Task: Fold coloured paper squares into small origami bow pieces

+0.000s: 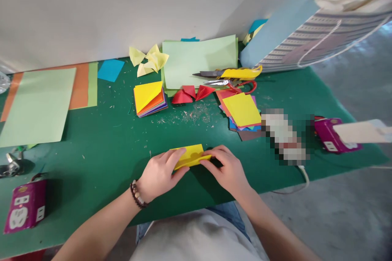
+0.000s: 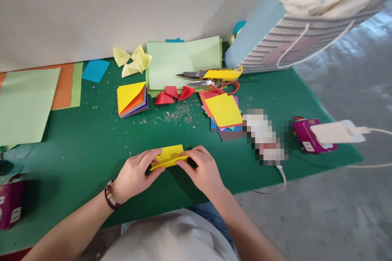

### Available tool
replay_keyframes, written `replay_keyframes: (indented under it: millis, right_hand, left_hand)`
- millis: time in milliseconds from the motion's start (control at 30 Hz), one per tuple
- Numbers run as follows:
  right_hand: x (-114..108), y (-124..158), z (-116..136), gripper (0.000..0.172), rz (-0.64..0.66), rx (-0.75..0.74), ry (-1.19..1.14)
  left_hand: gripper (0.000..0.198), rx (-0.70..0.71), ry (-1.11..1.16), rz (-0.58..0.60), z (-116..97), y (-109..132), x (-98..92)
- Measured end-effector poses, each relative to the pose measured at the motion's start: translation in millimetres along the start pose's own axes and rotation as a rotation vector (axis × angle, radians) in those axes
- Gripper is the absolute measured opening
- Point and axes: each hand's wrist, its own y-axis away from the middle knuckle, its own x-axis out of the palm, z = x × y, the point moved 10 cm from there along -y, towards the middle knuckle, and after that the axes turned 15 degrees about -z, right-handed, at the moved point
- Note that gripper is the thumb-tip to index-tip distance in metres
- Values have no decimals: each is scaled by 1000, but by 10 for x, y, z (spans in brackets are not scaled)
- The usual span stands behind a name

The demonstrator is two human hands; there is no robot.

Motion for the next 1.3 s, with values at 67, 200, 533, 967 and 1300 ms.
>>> replay_keyframes:
  millis: [67, 200, 533, 967, 1300]
  right_hand:
    - [43, -24, -49, 17, -17, 74, 52]
    - [112, -29, -129, 19, -41, 156, 162]
    - [186, -18, -132, 28, -8, 141, 205]
    - [173, -39, -62, 25, -22, 67, 301]
    - [142, -76, -14, 19, -54, 14, 336]
  left_hand:
    - [41, 31, 2, -37, -15, -2, -13]
    - [35, 105, -131, -137, -75, 16, -67]
    - [34, 320, -311, -22, -422, 143, 185]
    - [36, 279, -427, -13, -337, 231, 288]
    - [38, 272, -426, 15, -322, 224, 323]
